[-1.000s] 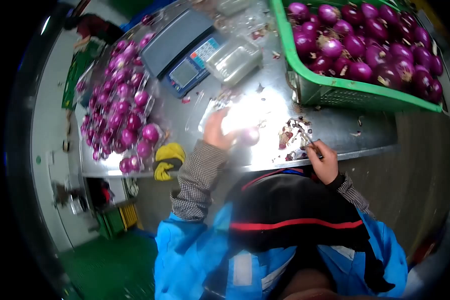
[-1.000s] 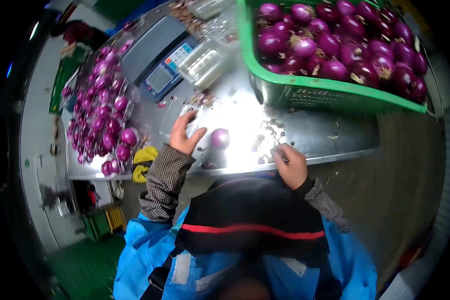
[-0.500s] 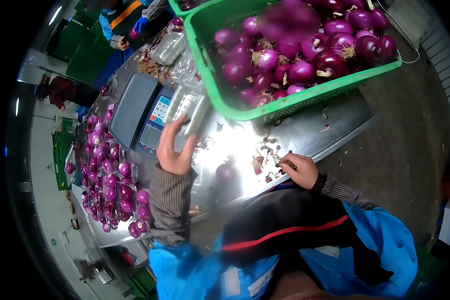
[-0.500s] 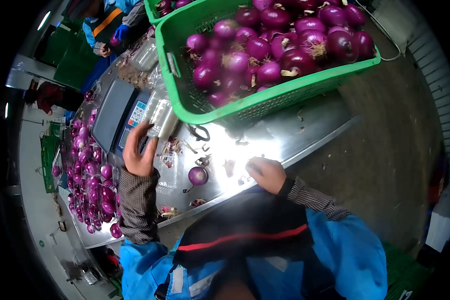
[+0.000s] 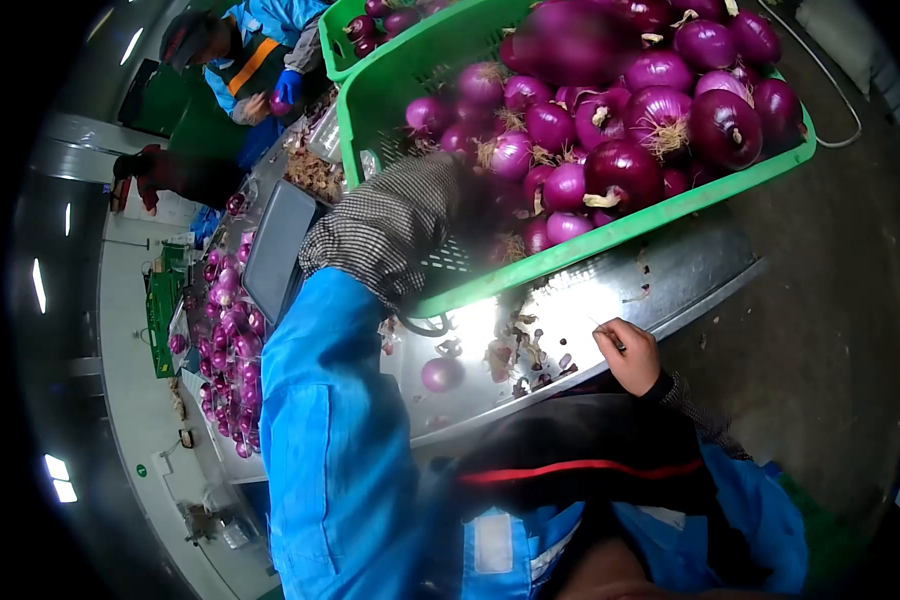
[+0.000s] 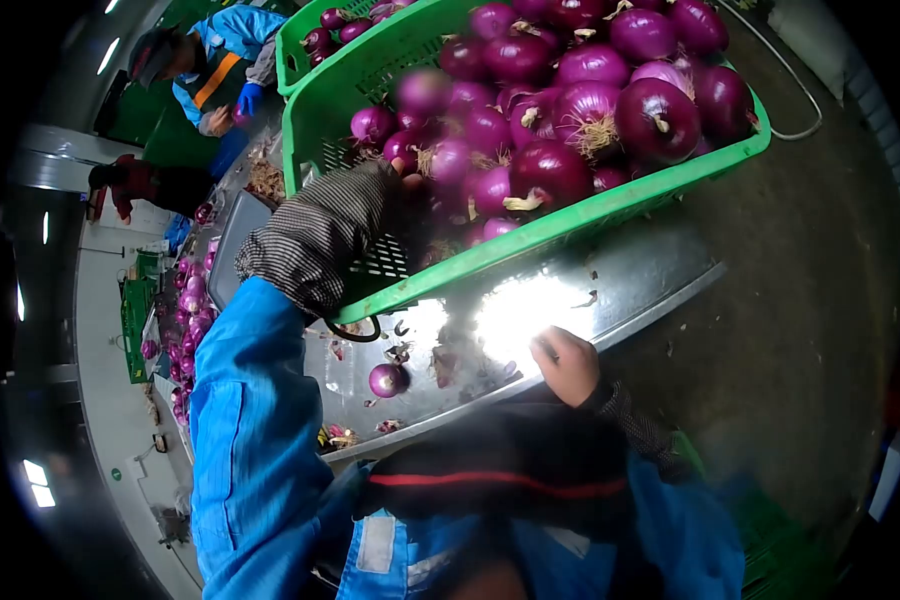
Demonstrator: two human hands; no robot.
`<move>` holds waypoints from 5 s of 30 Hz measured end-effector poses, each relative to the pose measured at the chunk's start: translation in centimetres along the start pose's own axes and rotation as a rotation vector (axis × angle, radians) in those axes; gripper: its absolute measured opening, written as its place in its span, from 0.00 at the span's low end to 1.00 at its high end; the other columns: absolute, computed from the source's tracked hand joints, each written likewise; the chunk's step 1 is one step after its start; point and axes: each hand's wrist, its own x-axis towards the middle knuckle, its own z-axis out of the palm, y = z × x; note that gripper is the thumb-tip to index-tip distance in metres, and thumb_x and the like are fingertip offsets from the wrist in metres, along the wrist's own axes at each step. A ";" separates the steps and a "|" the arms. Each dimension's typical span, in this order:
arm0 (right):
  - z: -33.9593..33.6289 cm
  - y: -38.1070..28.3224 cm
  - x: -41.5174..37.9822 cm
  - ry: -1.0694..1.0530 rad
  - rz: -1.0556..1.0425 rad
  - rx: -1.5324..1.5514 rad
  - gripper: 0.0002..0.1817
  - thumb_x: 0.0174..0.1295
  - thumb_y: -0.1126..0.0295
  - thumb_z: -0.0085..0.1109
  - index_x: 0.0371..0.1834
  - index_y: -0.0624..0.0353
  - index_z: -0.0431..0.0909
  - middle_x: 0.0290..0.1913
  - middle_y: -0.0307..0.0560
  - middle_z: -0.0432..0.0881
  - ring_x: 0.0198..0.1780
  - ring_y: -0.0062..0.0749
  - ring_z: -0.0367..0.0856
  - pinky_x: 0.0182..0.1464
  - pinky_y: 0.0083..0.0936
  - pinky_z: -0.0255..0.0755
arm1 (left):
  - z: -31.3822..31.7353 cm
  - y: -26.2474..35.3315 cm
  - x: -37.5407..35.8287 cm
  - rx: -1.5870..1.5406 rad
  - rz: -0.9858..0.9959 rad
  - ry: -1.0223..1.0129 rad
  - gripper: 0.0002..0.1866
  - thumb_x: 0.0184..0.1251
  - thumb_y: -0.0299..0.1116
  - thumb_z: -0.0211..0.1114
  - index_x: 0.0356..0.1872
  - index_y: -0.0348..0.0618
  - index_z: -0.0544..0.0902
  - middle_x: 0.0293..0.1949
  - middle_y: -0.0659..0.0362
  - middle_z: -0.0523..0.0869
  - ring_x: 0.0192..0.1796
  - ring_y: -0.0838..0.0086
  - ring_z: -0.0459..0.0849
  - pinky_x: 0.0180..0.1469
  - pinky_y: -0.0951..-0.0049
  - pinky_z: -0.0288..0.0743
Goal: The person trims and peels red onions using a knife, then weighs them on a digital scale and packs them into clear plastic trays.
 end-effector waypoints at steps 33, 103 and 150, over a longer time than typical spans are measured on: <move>14.8 -18.0 -0.9 -0.232 0.144 0.582 0.28 0.64 0.56 0.64 0.60 0.64 0.72 0.41 0.40 0.81 0.39 0.19 0.76 0.42 0.22 0.73 | 18.8 5.1 -35.0 -2.422 0.277 -0.025 0.54 0.50 0.57 0.75 0.73 0.48 0.54 0.69 0.50 0.65 0.68 0.56 0.71 0.63 0.52 0.73; 14.4 -17.3 0.1 -0.252 -0.591 -0.316 0.09 0.58 0.73 0.58 0.42 0.58 0.77 0.34 0.47 0.79 0.33 0.38 0.81 0.35 0.28 0.76 | 21.8 9.0 -37.7 -2.377 -0.143 0.601 0.37 0.51 0.28 0.73 0.63 0.40 0.64 0.54 0.53 0.75 0.57 0.68 0.76 0.59 0.65 0.74; 17.3 -10.5 -1.2 -0.374 -0.234 -0.241 0.13 0.66 0.71 0.54 0.50 0.64 0.77 0.41 0.58 0.82 0.42 0.50 0.82 0.45 0.35 0.75 | 29.5 4.9 -36.7 -1.309 -0.778 0.773 0.52 0.36 0.41 0.79 0.66 0.40 0.61 0.56 0.42 0.71 0.56 0.54 0.77 0.60 0.59 0.74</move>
